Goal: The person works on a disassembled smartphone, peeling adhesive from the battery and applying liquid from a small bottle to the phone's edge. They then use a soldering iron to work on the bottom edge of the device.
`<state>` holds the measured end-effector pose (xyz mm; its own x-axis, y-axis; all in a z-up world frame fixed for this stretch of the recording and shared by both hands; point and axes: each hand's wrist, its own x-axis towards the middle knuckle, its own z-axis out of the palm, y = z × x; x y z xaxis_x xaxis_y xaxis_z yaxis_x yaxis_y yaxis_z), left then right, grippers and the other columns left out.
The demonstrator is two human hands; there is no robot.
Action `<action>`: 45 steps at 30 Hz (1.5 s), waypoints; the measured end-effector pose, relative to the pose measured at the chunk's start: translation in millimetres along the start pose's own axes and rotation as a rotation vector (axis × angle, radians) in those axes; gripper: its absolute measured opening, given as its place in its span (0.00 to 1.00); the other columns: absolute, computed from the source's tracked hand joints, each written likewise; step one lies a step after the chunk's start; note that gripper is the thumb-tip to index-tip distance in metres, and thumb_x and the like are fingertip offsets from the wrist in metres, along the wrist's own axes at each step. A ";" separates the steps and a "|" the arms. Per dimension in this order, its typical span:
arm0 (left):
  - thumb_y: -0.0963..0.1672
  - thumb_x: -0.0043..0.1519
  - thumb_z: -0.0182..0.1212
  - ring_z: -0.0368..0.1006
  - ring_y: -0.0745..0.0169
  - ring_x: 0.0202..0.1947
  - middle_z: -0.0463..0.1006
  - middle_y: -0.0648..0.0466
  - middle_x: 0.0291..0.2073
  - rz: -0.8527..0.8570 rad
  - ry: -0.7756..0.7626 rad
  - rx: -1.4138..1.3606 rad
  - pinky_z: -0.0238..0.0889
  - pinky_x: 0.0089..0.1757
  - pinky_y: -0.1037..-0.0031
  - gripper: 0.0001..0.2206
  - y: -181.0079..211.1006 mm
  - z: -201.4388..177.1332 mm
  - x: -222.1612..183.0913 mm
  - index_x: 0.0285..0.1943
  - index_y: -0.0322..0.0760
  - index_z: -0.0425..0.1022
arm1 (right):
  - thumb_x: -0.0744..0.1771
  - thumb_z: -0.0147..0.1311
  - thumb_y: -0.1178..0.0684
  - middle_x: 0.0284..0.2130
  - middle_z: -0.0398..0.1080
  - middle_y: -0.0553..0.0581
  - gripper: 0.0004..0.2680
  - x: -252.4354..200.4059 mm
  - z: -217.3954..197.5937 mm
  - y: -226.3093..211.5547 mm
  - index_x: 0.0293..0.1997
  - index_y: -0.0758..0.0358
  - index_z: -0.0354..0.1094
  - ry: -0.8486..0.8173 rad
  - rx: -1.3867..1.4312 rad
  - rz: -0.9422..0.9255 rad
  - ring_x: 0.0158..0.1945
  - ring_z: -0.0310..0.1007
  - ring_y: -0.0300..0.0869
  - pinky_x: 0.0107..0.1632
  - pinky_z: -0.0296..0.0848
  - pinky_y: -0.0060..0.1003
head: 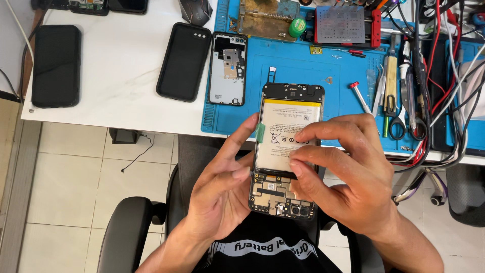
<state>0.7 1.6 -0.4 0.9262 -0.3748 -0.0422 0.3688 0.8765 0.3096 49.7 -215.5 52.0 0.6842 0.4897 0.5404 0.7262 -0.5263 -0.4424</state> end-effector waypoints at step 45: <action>0.42 0.66 0.69 0.86 0.69 0.47 0.88 0.54 0.43 0.269 0.450 1.304 0.80 0.51 0.79 0.14 30.1 34.4 4.1 0.60 0.38 0.80 | 0.71 0.55 0.61 0.31 0.71 0.61 0.16 -13.1 7.3 -4.5 0.65 0.84 0.63 0.155 0.488 0.554 0.27 0.65 0.38 0.32 0.66 0.28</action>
<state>12.9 16.0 41.4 0.9929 0.1022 -0.0607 0.0705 -0.0952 0.9930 38.0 -214.5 41.7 0.9668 0.1210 0.2250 0.2508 -0.2815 -0.9262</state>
